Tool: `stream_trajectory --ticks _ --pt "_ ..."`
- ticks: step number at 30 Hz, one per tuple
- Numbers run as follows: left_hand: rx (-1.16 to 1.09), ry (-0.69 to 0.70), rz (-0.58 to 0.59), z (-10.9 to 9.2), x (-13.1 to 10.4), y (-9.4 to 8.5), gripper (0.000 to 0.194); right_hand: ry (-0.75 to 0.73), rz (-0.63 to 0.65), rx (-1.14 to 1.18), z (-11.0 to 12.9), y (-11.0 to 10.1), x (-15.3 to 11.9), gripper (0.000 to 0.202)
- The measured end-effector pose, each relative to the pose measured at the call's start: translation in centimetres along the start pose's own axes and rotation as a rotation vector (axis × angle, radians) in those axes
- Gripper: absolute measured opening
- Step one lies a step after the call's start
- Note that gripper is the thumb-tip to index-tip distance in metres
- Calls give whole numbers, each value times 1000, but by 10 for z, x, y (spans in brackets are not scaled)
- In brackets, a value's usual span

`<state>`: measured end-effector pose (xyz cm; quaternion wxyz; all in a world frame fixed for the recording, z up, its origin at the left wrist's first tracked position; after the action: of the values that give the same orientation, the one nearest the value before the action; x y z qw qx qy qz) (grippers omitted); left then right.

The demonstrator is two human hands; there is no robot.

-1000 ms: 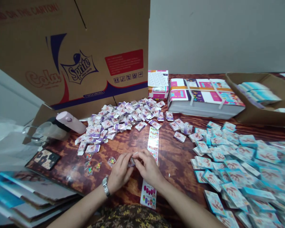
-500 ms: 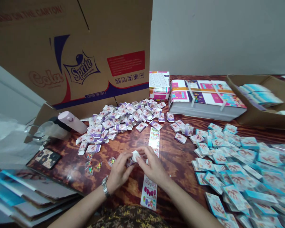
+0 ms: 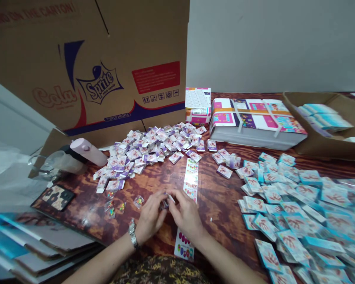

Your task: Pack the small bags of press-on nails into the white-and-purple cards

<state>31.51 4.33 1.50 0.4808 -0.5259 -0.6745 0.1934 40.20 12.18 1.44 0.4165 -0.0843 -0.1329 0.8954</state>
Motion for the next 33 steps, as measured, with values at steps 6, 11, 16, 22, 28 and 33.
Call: stream_trajectory --ticks 6,11,16,22,28,33 --pt "61 1 -14 1 1 1 54 82 7 165 -4 -3 -2 33" --pt "83 -39 -7 3 0 3 54 195 28 362 -29 7 5 22" --pt "164 -34 -16 2 -1 7 60 193 -54 247 -29 5 5 16" --pt "197 -35 -23 0 -1 9 61 -35 -130 -102 6 -1 -3 20" --pt "146 -109 -22 1 5 9 65 -311 -200 -270 17 9 -23 42" --pt "-14 -234 23 0 8 24 70 -139 -223 -182 -10 7 -25 37"
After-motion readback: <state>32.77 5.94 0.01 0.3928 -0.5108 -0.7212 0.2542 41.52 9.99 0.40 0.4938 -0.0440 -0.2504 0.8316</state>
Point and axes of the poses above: each hand's wrist, its own x-axis towards the middle knuckle, its own y-axis out of the palm, z = x × y, the point moved 7 cm from there along x, towards the middle knuckle, and after that the axes turned 7 degrees about y, right-handed, at the moved point
